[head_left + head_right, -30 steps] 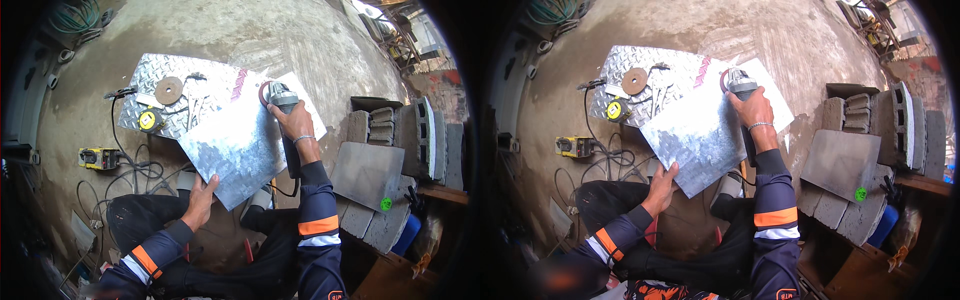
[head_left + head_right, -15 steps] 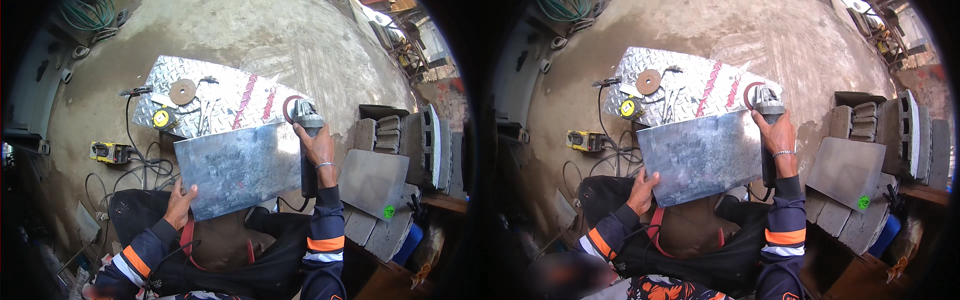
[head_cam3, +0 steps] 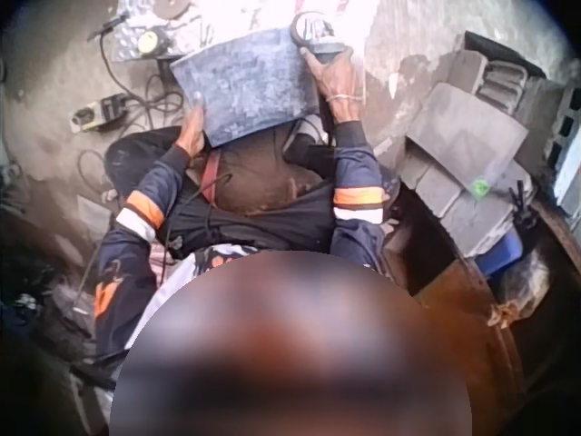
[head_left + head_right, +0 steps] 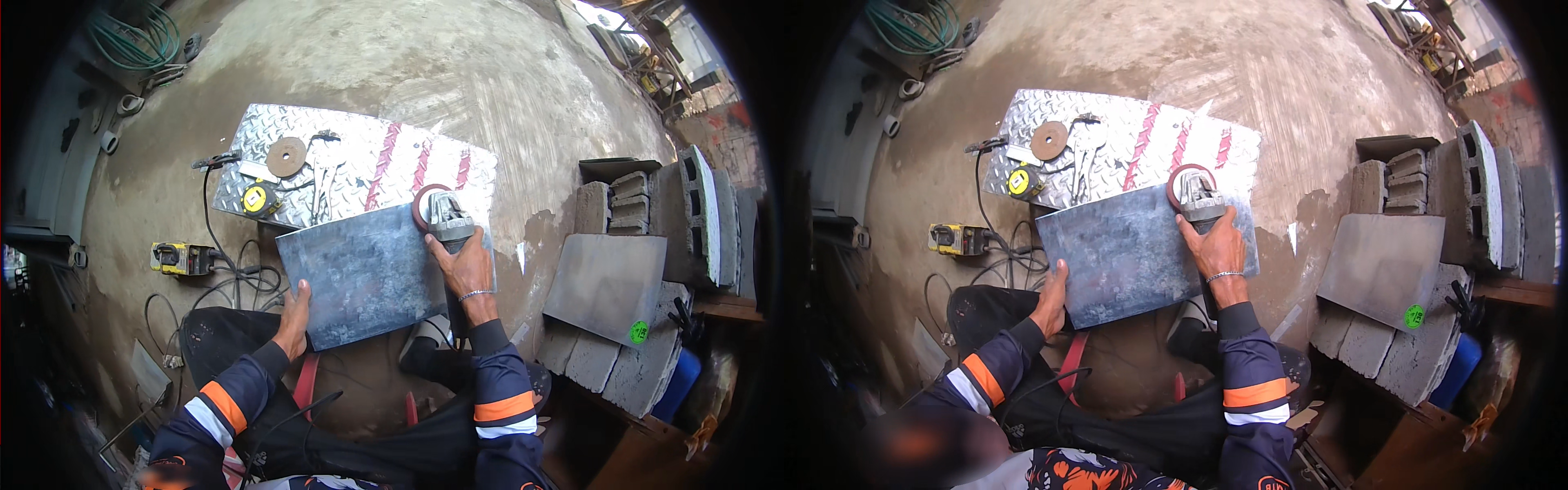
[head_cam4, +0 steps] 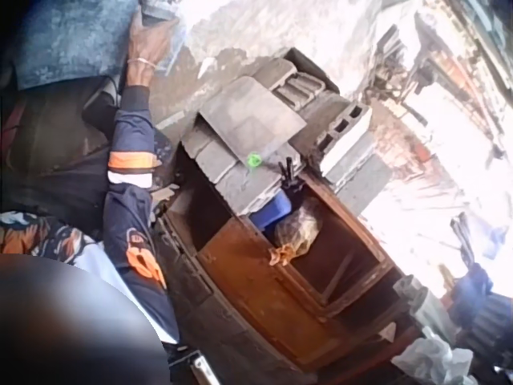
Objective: The person grinds the surface and edges of a metal plate using an angle grinder.
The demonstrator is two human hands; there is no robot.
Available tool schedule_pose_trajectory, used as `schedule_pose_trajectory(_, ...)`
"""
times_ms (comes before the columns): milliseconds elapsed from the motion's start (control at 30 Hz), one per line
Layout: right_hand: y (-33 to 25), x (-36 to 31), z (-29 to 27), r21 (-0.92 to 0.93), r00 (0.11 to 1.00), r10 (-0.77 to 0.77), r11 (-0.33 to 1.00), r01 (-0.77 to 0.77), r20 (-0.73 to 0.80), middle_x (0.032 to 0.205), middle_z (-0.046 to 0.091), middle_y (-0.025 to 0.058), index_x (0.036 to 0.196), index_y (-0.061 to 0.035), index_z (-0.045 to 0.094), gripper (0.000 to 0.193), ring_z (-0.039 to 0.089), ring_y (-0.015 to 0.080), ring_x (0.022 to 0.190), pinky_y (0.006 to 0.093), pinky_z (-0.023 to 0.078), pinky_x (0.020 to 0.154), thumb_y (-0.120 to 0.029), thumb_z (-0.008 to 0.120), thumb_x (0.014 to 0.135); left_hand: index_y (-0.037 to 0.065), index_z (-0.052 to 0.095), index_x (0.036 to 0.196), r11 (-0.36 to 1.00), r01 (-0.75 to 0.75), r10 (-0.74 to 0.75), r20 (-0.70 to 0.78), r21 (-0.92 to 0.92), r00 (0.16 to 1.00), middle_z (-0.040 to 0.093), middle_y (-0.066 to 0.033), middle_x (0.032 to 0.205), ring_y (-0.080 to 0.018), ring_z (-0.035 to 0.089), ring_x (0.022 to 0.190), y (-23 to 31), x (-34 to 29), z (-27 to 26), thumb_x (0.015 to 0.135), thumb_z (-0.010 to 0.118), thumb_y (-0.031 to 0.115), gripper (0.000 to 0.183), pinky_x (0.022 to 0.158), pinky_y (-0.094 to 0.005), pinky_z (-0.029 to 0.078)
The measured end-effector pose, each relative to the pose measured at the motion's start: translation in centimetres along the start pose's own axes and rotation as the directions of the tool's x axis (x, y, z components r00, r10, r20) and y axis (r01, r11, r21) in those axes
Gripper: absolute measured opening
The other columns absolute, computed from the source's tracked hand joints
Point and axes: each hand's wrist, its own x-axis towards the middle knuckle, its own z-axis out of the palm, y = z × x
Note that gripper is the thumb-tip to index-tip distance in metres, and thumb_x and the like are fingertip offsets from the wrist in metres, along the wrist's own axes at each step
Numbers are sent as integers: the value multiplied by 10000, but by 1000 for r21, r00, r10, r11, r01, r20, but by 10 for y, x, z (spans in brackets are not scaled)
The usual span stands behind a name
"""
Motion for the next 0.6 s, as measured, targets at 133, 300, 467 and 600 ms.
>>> schedule_pose_trajectory(133,-15,-12,8,-93,997,-48,994,53,57,870,672,381,1242,145,428,890,694,512,829,531,556,749,-561,764,818,42,278,1547,999,-36,37,29,-16,999,399,-142,1540,-278,398,1414,-4,4,-2,993,522,621,837,1161,-423,347)
schedule_pose_trajectory(300,-14,-13,17,-87,991,-119,988,124,58,858,677,365,1263,128,396,907,691,512,812,545,550,723,-577,756,820,31,253,1558,999,-27,28,-14,27,1000,397,-153,1539,-281,393,1416,0,6,3,993,509,633,864,1170,-416,328)
schedule_pose_trajectory(467,-8,12,5,-80,999,-24,997,21,-39,875,675,366,1214,75,402,827,671,534,845,575,527,764,-554,760,816,22,203,1575,998,9,-7,-30,54,1000,351,-161,1570,-280,360,1436,9,-2,4,990,508,641,905,1191,-411,285)
schedule_pose_trajectory(600,-8,15,0,-95,991,4,995,-17,-134,874,674,369,1174,89,430,813,672,535,840,577,529,756,-555,768,808,28,198,1579,998,-45,45,-3,49,999,351,-155,1571,-279,358,1439,-1,5,2,988,512,642,909,1189,-411,288)
